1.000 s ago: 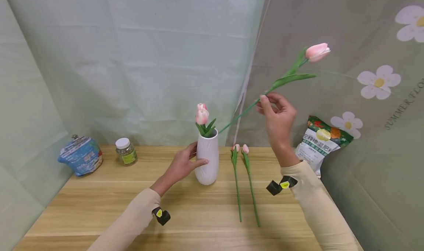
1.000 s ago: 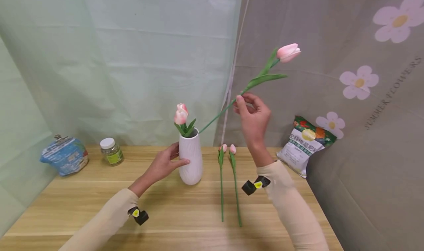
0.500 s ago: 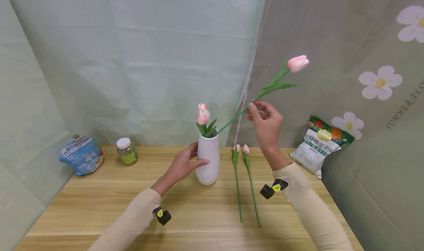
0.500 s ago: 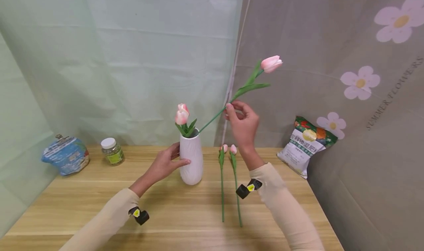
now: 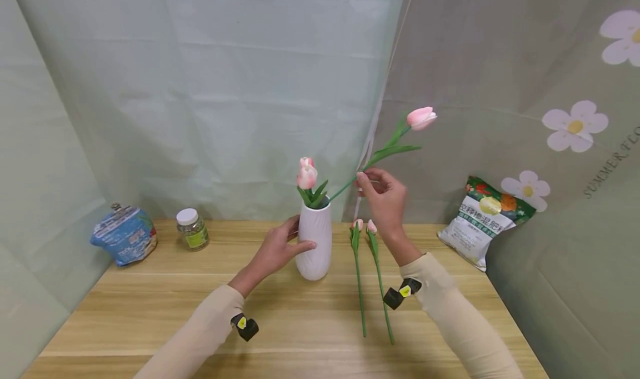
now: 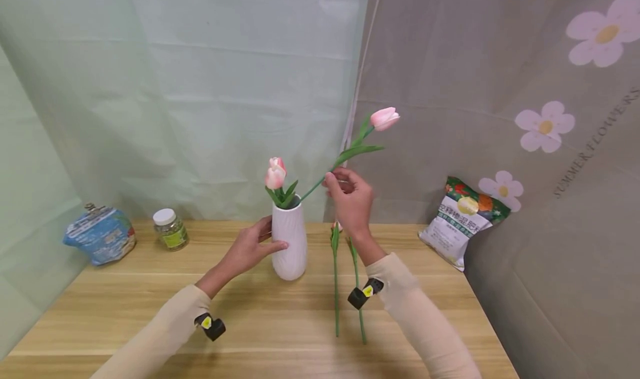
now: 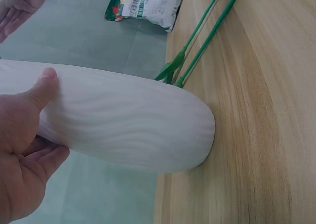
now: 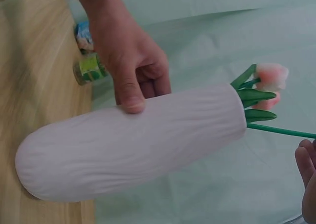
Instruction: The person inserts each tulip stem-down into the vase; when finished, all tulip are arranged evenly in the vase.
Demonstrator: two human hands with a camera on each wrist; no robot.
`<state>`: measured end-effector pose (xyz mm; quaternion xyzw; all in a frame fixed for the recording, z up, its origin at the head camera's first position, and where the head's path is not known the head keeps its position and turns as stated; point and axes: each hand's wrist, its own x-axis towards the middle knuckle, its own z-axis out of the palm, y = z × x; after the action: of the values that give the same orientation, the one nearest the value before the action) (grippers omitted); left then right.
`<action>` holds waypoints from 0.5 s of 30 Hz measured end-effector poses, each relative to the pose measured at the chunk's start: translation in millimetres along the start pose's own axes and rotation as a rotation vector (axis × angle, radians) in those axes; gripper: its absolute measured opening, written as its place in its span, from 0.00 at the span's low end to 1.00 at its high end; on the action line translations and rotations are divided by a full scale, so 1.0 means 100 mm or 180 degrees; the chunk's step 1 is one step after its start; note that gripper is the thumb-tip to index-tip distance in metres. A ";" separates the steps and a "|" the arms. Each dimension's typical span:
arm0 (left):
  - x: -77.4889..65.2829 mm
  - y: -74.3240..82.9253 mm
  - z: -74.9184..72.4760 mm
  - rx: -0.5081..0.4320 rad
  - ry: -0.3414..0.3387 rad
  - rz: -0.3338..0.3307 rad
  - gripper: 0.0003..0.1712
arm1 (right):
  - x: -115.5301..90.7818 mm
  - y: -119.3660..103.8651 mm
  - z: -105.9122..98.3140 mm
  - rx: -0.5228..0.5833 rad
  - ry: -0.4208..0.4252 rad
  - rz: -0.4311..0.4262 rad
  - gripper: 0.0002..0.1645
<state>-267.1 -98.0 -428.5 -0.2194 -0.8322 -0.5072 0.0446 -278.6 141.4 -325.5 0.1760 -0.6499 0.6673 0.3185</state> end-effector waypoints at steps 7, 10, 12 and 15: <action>-0.01 0.00 0.00 0.0033 0.0036 0.0030 0.48 | -0.11 0.03 0.10 -0.0282 -0.0249 0.0165 0.10; -0.01 0.00 0.00 0.0034 0.0037 0.0039 0.48 | -0.17 -0.08 0.15 -0.0405 -0.0381 0.0210 0.10; 0.00 0.00 0.00 0.0030 0.0033 0.0051 0.48 | -0.19 -0.06 0.17 -0.0398 -0.0473 0.0227 0.11; 0.00 -0.01 0.01 0.0018 0.0025 0.0062 0.47 | -0.21 0.09 0.17 -0.0430 -0.0587 0.0268 0.11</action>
<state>-267.4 -98.1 -429.8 -0.2254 -0.8314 -0.5052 0.0535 -272.2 121.0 -344.0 0.1873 -0.7268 0.6157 0.2402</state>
